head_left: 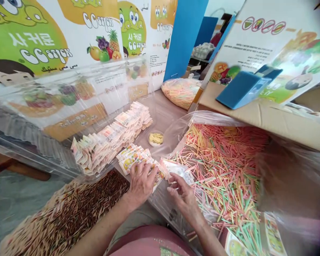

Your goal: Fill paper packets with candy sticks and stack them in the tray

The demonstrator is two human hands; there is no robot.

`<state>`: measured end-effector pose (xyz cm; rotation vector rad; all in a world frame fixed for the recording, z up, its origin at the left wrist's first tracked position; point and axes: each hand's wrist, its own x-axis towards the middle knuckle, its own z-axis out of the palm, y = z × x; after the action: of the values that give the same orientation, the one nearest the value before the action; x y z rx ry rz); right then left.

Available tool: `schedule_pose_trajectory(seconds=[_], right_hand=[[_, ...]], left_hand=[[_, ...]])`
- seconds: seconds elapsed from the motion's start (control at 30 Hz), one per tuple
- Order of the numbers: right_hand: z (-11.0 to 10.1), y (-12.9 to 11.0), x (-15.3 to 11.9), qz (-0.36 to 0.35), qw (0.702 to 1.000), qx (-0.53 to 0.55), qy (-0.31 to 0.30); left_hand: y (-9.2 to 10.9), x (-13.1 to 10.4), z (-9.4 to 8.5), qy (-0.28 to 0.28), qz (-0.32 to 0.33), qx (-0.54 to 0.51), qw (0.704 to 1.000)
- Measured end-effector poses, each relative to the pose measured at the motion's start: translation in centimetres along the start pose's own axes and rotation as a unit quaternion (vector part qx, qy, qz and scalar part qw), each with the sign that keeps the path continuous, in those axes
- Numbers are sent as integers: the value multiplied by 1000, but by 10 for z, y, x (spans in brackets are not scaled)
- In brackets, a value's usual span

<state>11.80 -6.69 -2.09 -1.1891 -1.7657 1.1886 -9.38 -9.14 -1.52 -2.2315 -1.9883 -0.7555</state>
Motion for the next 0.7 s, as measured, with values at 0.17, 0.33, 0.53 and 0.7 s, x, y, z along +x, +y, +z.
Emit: schedule_pose_trajectory(seconds=[0.17, 0.33, 0.53, 0.7], right_hand=[[32, -1, 2, 11, 998, 12, -68], [39, 2, 6, -1, 998, 2, -56], [30, -1, 2, 23, 998, -23, -52], [30, -6, 1, 38, 997, -38, -51]], left_hand=[[-56, 10, -1, 5, -84, 94, 992], [-77, -1, 14, -49, -73, 82, 993], [-55, -12, 16, -43, -82, 53, 994], [-70, 9, -14, -80, -91, -18, 992]])
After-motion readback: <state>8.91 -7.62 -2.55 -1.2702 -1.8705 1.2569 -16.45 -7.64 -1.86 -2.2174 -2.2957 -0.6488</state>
